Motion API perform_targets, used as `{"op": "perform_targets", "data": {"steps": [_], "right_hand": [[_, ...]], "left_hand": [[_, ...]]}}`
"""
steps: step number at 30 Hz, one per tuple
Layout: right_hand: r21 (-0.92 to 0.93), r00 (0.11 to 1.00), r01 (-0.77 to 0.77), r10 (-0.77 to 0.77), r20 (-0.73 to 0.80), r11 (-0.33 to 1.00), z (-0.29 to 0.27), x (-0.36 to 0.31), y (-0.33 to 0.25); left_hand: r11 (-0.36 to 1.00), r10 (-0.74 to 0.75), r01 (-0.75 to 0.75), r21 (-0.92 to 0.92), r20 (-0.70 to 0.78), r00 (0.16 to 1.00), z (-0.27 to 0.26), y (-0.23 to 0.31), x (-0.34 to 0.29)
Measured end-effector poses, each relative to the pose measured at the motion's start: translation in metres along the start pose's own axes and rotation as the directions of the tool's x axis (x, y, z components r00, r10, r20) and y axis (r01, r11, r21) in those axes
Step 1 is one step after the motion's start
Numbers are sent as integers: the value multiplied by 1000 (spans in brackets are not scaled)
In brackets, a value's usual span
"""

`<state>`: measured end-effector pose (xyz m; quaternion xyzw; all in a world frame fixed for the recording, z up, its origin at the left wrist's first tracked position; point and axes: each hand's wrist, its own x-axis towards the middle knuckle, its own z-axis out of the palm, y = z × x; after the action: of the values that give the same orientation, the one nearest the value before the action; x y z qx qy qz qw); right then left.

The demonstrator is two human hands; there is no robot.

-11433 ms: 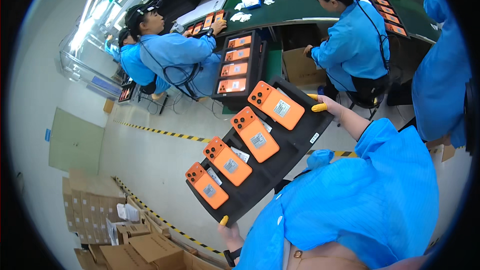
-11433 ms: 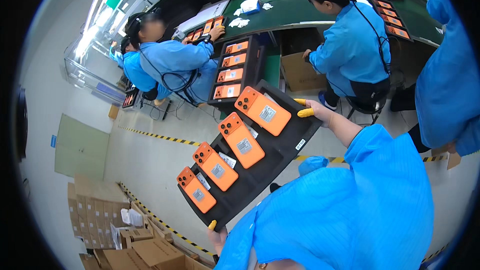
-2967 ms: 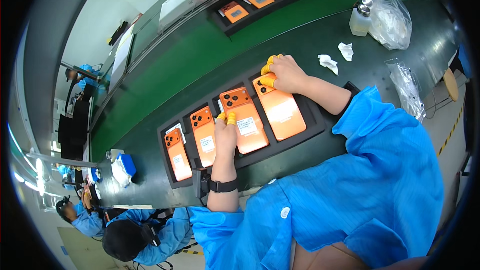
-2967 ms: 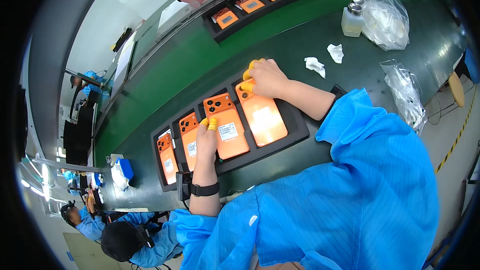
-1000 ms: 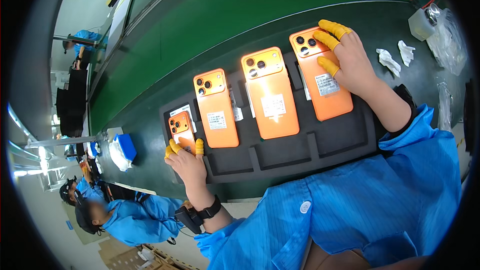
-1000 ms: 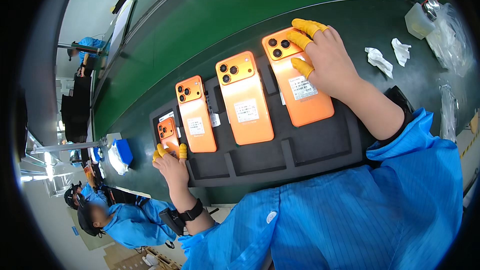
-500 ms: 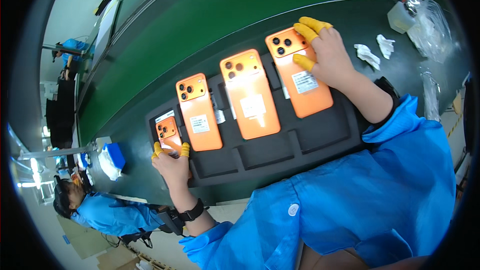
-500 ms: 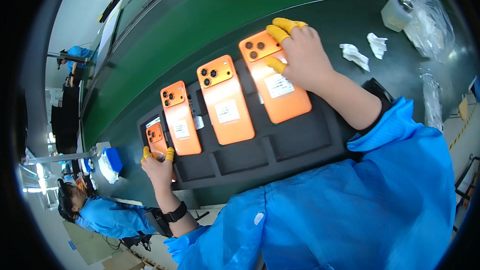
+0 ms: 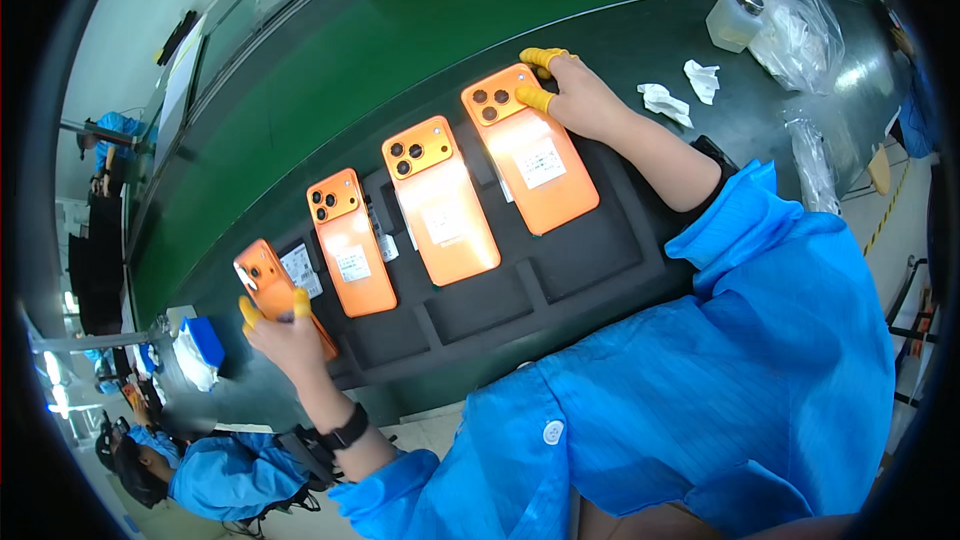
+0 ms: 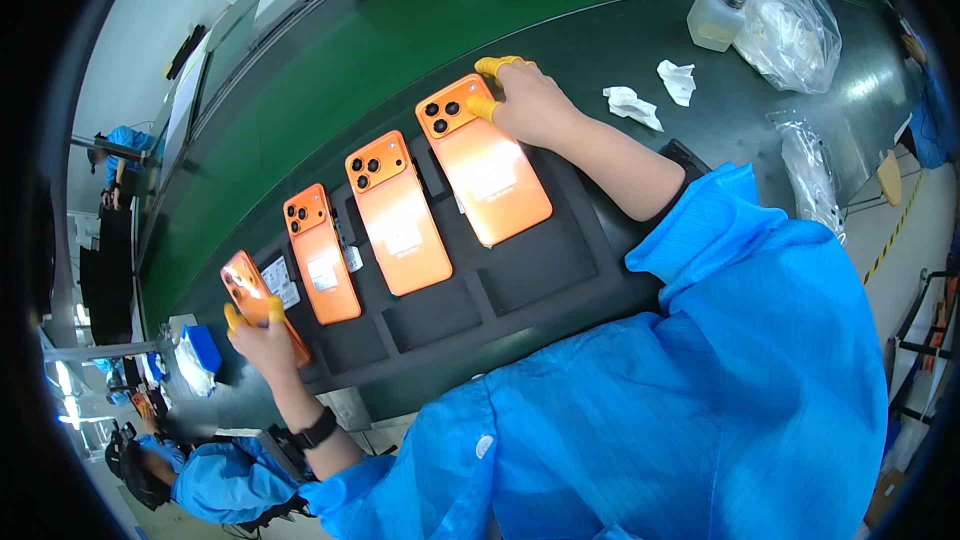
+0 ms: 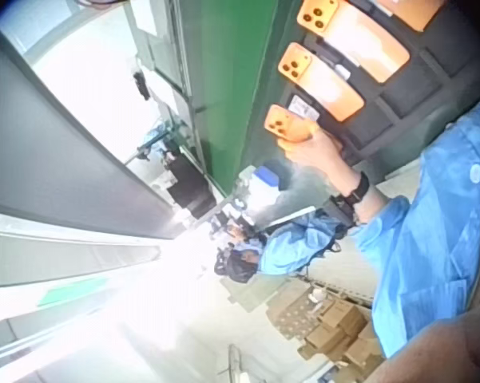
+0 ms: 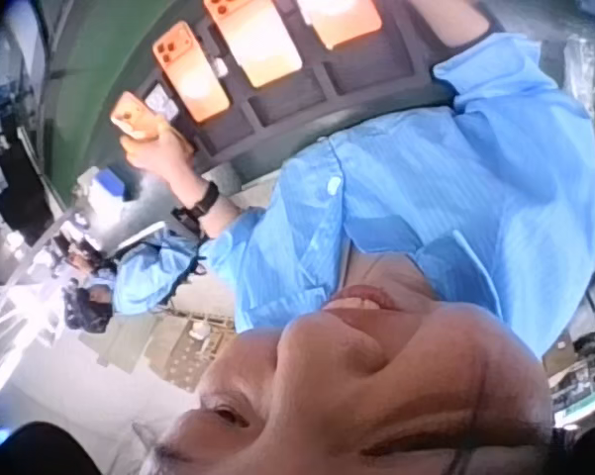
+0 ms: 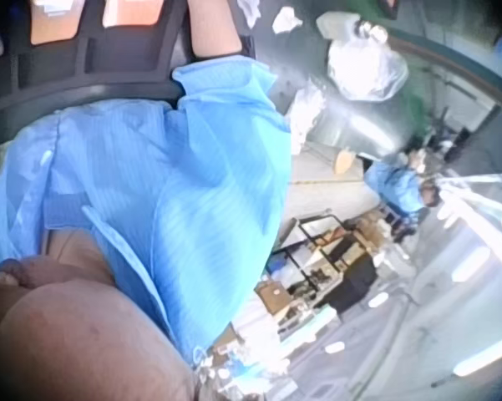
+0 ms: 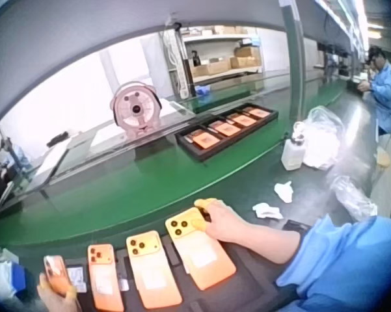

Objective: Cleaning the back and camera lenses of multiple orange smartphones using a cloth and liquid solvent.

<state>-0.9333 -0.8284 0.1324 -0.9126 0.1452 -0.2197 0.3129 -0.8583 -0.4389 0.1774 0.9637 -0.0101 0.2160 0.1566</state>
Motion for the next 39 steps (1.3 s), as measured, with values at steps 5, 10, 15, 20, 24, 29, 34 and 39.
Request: {"op": "perform_targets", "data": {"steps": [5, 10, 15, 20, 24, 29, 34, 39], "right_hand": [[228, 974, -200, 169, 149, 953, -10, 13, -4], [227, 949, -220, 154, 277, 949, -18, 21, -1], [358, 853, -405, 206, 480, 841, -22, 28, 8], [698, 791, -525, -23, 612, 487, -22, 33, 18], [790, 783, -544, -166, 599, 284, -29, 28, 28], [828, 801, -494, -231, 552, 267, -29, 28, 37], [839, 795, -475, -280, 538, 264, -28, 29, 38], [854, 813, -472, -267, 517, 218, -30, 26, 29]], "left_hand": [[936, 134, -149, 320, 71, 989, 42, -2, 35], [913, 274, -145, 381, -310, 910, 36, -2, 26], [916, 384, -400, 24, 238, 892, 17, 131, -64], [920, 325, -373, 120, 298, 897, 14, 156, -81], [911, 348, -402, 97, 346, 871, 21, 158, -85], [925, 321, -370, 92, 334, 886, 29, 158, -89], [934, 358, -347, -91, 283, 890, 35, 158, -92], [881, 251, -23, -473, 424, 870, 31, 157, -71]]}}
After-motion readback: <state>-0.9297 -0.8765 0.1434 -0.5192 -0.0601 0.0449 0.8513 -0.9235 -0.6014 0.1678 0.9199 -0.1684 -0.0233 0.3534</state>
